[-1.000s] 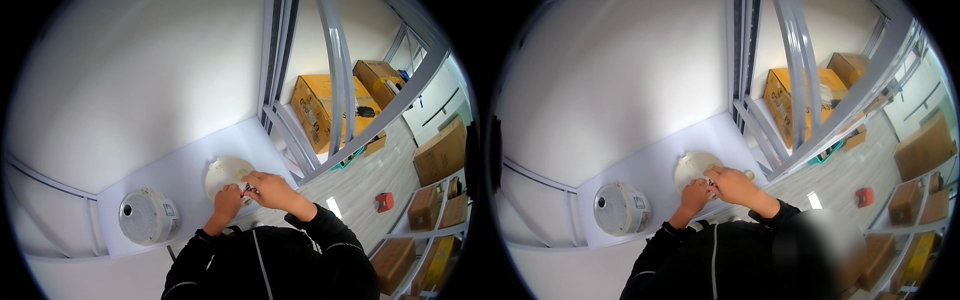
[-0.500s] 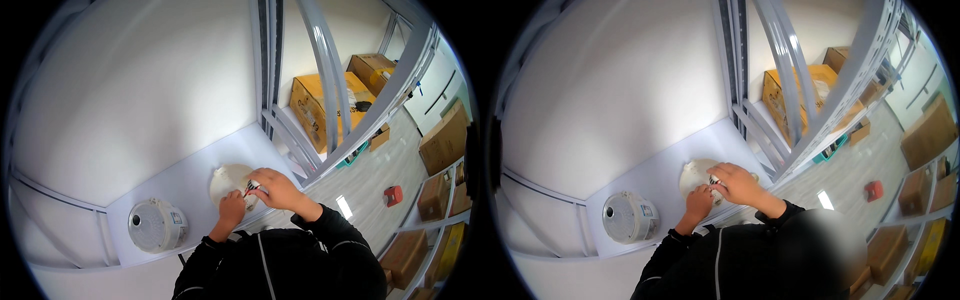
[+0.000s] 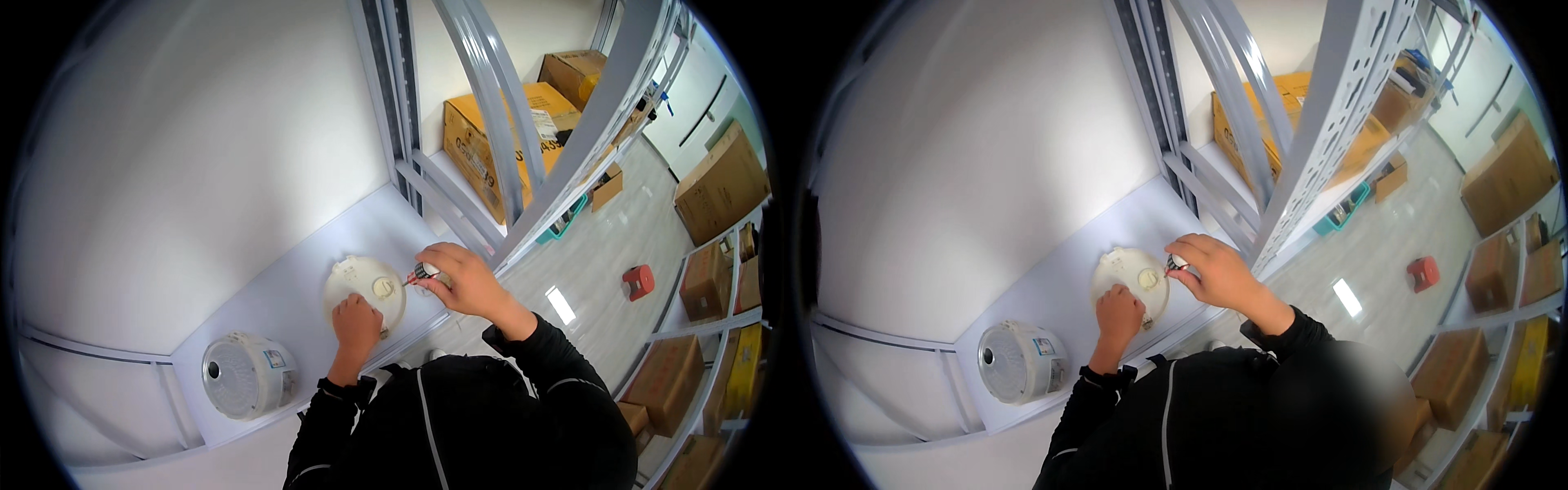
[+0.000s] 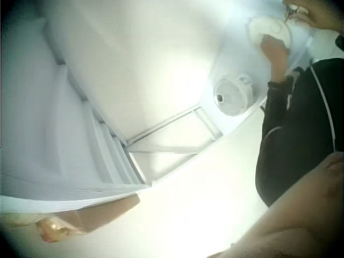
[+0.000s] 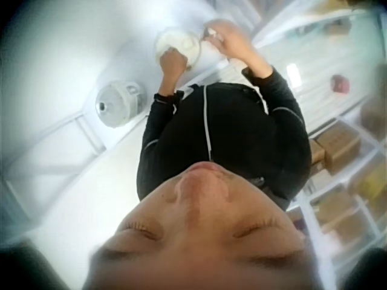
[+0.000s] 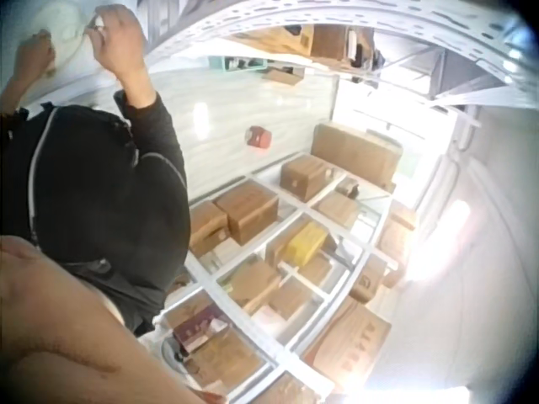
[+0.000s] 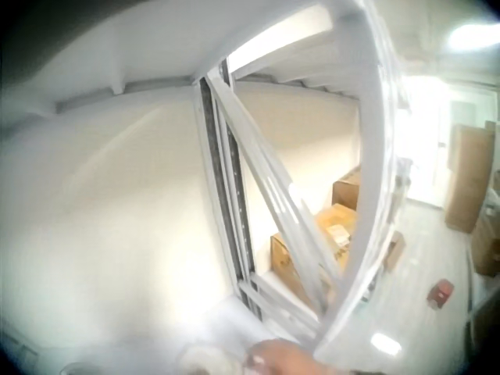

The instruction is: The person assembles a white rice cooker by attaching a small plastic component to the underside of the lid and then using a screwdriver to fasten screws into the lid. The person handles the lid, the cooker body, and the screwdriver throughout the process.

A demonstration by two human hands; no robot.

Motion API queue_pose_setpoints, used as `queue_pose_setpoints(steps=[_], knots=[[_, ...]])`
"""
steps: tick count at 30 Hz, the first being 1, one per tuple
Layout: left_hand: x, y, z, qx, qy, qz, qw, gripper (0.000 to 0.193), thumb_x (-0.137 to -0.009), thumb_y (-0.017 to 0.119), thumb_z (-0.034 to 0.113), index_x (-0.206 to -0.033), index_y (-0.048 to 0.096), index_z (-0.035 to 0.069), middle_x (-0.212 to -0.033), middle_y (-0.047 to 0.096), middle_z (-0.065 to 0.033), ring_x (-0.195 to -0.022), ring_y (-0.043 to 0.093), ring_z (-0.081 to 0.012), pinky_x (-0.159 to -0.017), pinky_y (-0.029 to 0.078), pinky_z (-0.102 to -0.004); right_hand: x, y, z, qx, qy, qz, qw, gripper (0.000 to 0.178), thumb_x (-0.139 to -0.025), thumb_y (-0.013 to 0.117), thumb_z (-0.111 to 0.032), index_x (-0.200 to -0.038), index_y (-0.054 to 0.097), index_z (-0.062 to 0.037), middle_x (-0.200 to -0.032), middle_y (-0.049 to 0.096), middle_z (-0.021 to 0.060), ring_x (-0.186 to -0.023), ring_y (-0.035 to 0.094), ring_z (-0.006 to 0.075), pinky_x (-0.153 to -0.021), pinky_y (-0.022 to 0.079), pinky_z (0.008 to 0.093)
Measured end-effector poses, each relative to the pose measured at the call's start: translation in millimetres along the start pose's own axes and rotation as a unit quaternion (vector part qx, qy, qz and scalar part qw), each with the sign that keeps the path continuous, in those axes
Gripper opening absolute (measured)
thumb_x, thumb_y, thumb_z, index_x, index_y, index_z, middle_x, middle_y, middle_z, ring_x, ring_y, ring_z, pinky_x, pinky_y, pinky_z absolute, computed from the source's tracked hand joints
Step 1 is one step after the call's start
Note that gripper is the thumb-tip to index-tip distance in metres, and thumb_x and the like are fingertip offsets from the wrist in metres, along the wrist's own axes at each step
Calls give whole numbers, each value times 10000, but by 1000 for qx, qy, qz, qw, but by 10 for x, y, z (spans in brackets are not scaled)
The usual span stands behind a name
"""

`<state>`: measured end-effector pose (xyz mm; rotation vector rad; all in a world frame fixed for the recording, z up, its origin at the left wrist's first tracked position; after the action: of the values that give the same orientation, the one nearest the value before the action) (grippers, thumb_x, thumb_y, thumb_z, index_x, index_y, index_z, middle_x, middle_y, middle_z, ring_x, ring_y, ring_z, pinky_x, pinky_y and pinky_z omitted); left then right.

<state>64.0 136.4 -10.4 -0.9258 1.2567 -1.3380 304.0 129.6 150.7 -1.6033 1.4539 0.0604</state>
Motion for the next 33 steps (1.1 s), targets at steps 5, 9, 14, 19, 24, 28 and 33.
queue_pose_setpoints(steps=[5,9,14,19,24,28,33], knots=[[-197,-162,254,145,69,64,985,116,-886,758,167,-926,726,63,-1166,686,-94,-1183,625,-326,-1057,450,-468,111,-156,87,-4,14,28,1000,410,-858,850,-173,-1221,698,-60,-1170,717,137,-1016,698,381,-859,582,443],[-302,-143,627,155,134,107,973,106,-871,800,140,-925,723,91,-1243,652,-76,-1311,536,-339,-1127,396,-499,282,-229,234,-5,32,22,999,428,-845,873,-144,-1224,698,-50,-1169,723,158,-1031,701,381,-872,579,434],[-390,133,904,158,172,77,969,69,-884,783,151,-926,736,122,-1304,626,-65,-1350,497,-345,-1166,347,-546,528,-364,321,2,32,34,999,406,-854,848,-155,-1219,693,-70,-1165,714,132,-1012,691,377,-855,576,447],[-496,369,1021,93,151,50,983,61,-929,744,196,-956,760,143,-1354,616,-50,-1419,448,-345,-1215,233,-672,704,-370,352,-4,32,2,999,380,-868,829,-152,-1215,692,-75,-1173,712,118,-1036,686,363,-886,570,440],[-573,492,1063,67,122,25,990,98,-973,712,192,-1009,799,164,-1447,601,-49,-1527,365,-361,-1244,129,-742,791,-413,424,-3,30,-16,999,364,-878,815,-160,-1215,697,-87,-1175,704,102,-1039,679,353,-904,565,430],[-525,489,950,72,86,20,994,218,-958,734,236,-1154,766,146,-1519,545,-85,-1547,337,-386,-1252,102,-739,798,-443,461,-7,25,-19,999,370,-880,814,-164,-1222,697,-92,-1177,703,102,-1033,678,350,-900,566,430],[-336,385,760,57,-5,-10,998,722,-885,814,338,-1512,536,112,-1640,381,-192,-1576,254,-449,-1252,96,-741,771,-457,437,-4,15,-24,1000,369,-890,809,-177,-1231,694,-94,-1178,704,100,-1023,682,352,-887,568,427]])
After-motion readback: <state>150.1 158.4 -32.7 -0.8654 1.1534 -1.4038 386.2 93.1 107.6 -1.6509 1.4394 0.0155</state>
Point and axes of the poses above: each hand's wrist, its own x-axis away from the middle knuckle, its own y-axis out of the palm, z = x × y, the point moved 7 cm from there along -x, towards the middle knuckle
